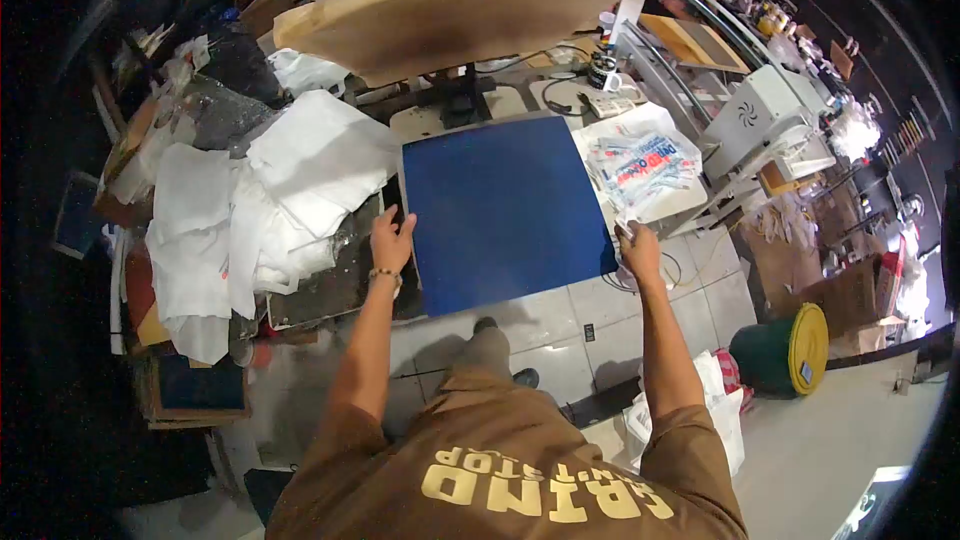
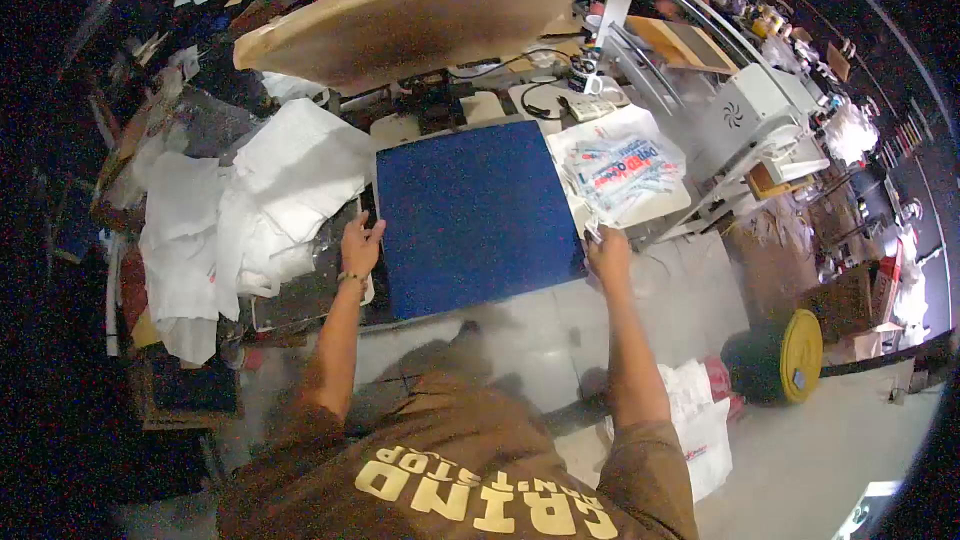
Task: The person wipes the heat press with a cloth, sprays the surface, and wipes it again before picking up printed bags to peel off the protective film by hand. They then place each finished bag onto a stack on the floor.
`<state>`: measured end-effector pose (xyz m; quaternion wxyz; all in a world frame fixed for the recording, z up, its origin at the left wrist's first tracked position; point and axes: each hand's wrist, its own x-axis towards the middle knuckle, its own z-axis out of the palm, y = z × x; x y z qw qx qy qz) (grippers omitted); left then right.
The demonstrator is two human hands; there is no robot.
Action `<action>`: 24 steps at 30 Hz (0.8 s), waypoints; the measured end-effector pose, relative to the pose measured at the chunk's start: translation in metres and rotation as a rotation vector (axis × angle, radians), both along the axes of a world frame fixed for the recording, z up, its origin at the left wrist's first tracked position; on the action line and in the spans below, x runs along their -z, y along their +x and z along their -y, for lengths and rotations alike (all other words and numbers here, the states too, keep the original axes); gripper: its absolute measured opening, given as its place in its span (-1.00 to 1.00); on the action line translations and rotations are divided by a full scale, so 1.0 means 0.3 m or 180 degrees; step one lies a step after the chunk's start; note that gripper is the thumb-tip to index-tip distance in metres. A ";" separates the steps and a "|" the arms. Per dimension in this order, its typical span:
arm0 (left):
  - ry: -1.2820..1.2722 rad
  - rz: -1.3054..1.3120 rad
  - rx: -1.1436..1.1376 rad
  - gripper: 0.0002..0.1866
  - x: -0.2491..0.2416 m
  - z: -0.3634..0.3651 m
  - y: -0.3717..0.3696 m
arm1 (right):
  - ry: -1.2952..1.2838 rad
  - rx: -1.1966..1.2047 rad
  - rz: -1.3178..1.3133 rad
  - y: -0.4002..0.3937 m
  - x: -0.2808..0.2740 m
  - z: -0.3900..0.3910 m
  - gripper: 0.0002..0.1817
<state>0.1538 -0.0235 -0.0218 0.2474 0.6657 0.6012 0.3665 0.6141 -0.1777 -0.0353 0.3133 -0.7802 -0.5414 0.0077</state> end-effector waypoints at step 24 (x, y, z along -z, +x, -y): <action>-0.0121 -0.0106 -0.0541 -0.28 0.026 -0.166 0.151 | -0.0453 -0.0207 -0.0207 -0.082 -0.031 -0.482 -0.62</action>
